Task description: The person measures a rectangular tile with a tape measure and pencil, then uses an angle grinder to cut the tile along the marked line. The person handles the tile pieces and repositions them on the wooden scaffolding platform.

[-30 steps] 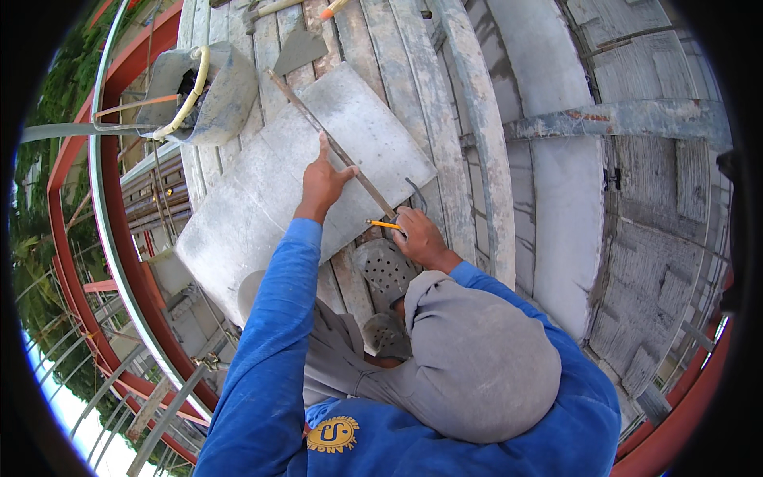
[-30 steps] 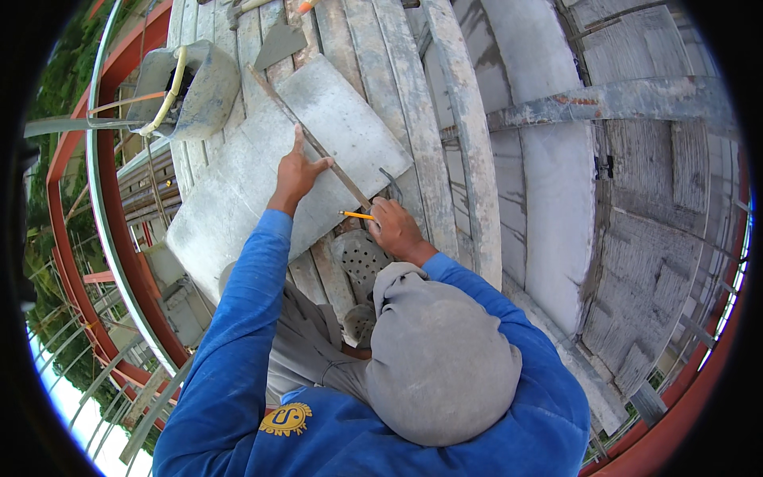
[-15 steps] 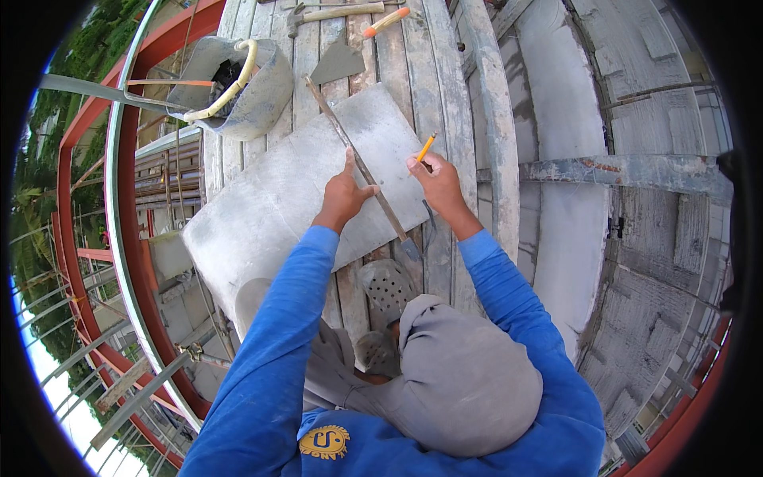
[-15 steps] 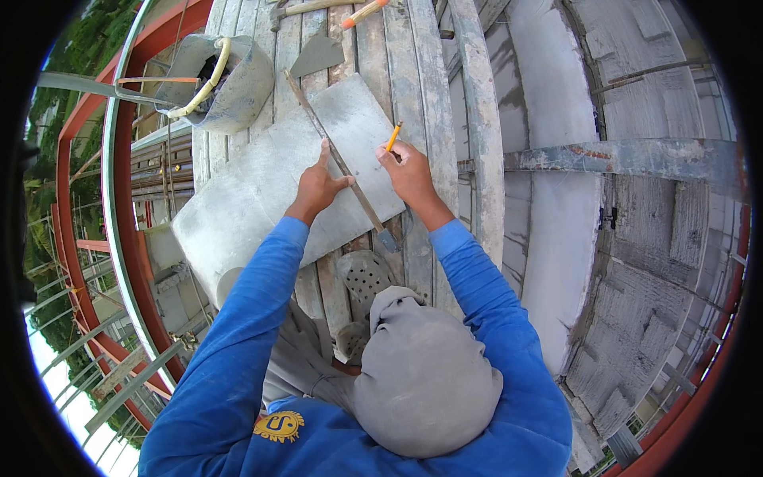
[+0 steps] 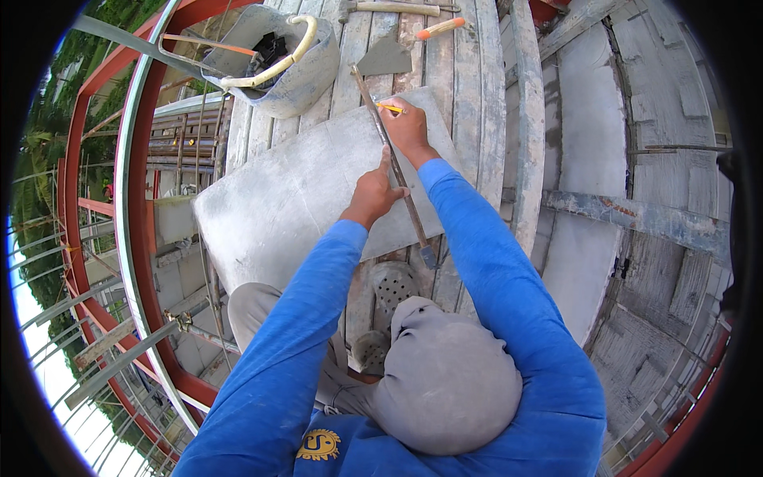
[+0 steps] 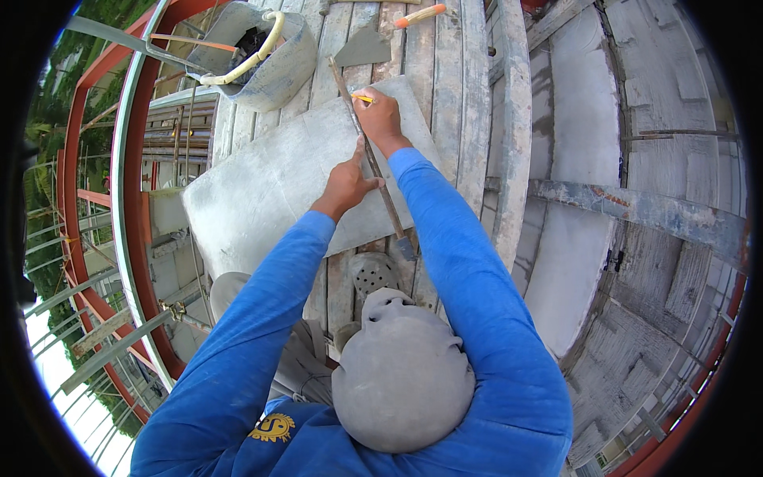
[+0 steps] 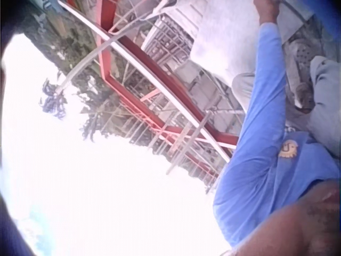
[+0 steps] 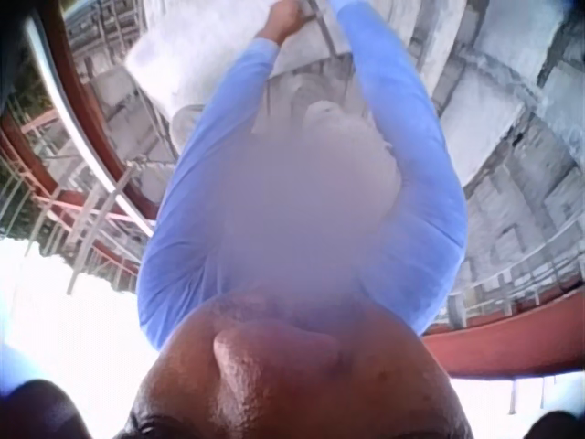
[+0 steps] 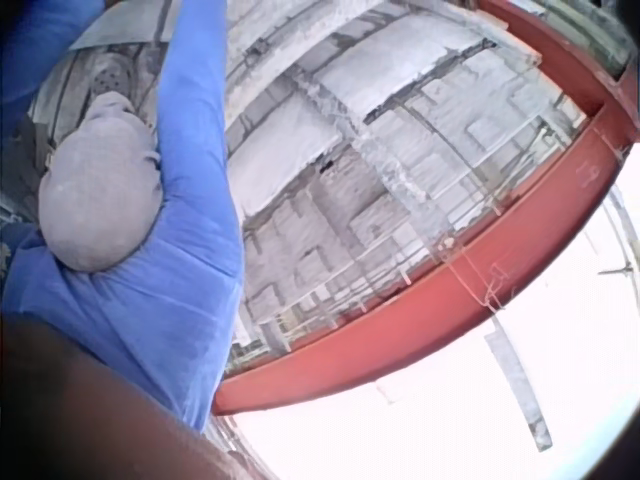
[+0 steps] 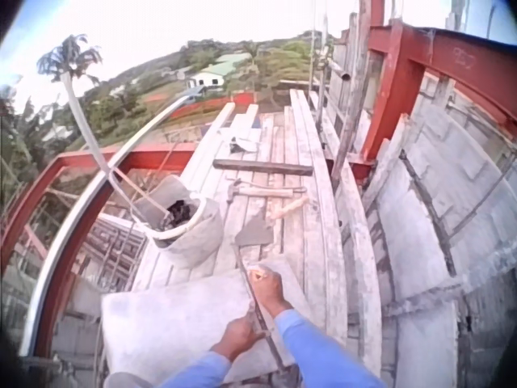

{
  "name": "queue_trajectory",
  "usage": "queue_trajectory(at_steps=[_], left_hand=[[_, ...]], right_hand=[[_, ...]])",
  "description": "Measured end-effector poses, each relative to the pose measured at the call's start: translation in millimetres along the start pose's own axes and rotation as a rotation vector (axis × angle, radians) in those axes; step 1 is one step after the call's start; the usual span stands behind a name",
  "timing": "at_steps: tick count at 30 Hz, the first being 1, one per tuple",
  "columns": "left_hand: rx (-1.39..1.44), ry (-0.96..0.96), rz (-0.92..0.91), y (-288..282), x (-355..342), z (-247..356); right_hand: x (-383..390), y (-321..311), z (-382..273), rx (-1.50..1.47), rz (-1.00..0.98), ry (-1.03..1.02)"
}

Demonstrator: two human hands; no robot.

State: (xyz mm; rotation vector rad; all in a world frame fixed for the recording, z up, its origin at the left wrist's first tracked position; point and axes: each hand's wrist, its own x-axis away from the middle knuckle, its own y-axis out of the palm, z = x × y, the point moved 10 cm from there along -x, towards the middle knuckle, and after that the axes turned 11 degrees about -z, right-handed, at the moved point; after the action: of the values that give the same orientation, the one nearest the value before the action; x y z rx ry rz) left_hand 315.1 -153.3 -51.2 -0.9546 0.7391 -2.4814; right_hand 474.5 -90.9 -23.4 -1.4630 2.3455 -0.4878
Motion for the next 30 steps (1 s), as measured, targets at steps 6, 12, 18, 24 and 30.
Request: queue_trajectory(at_steps=[6,12,18,24,30], left_hand=[[-0.066,0.014,0.03,-1.2,-2.1,-2.1],[-0.076,0.019,-0.002,2.6,-3.4,-8.2],[-0.096,0.0,-0.02,5.2,-5.7,-9.4],[-0.105,0.013,0.006,2.0,-5.1,-11.7],[-0.072,0.008,-0.027,3.9,-6.3,-3.9]], right_hand=[[3.9,1.2,-17.6,0.123,-0.132,-0.067],[101.7,-29.2,-20.6,0.062,-0.255,0.039],[258.0,-69.6,-21.6,0.171,-0.328,0.055],[247.8,-82.9,-23.8,0.025,-0.275,0.178],[113.2,-69.5,-5.0,-0.003,-0.018,0.033]])
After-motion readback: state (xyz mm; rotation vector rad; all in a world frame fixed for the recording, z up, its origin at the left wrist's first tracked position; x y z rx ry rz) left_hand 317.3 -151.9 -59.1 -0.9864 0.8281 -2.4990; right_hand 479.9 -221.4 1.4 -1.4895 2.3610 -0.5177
